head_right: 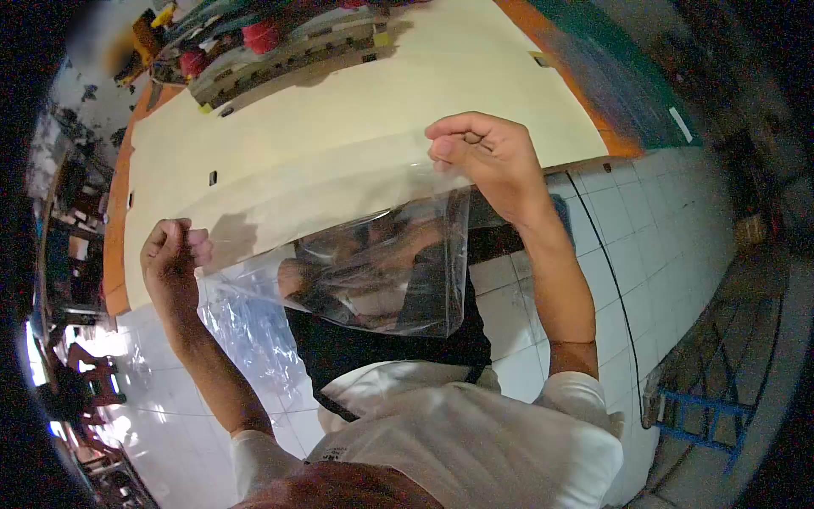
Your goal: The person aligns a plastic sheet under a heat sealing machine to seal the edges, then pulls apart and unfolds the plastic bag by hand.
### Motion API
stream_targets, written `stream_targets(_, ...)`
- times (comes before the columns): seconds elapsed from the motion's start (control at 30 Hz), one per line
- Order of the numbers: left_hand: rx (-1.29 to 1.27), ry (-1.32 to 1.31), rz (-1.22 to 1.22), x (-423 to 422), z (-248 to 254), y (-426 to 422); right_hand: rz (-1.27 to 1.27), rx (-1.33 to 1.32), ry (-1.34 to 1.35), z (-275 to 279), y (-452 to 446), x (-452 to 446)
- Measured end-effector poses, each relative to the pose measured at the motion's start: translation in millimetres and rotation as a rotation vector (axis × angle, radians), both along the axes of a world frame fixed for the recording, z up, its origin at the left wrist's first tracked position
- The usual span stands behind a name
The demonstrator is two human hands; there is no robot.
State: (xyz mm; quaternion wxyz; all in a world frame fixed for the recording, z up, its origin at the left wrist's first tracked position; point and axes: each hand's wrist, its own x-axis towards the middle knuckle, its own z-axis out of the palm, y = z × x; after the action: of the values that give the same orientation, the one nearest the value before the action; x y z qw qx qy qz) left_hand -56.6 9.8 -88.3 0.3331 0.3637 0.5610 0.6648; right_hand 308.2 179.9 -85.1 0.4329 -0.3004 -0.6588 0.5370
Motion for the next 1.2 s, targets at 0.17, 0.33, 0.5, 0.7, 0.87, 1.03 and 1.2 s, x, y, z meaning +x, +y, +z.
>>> stream_targets(0.17,-0.021,-0.008,0.025,2,0,2,0.024,-0.014,0.022,2,-1,0)
stream_targets(0.33,0.012,-0.029,-0.025,1,-4,5,-0.035,0.043,-0.029,1,-1,-2)
stream_targets(0.5,0.013,0.013,0.030,9,-1,7,-0.198,0.155,-0.032,-3,-3,-18)
stream_targets(0.7,0.022,0.187,0.097,21,8,12,-0.354,0.342,-0.024,-13,2,-31)
stream_targets(0.87,0.142,0.249,0.200,34,15,17,-0.422,0.336,-0.038,-6,4,-35)
stream_targets(1.03,0.228,0.223,0.253,33,17,28,-0.427,0.337,-0.052,8,6,-39)
stream_targets(1.2,0.093,0.218,0.289,19,25,48,-0.429,0.288,-0.183,22,26,-48)
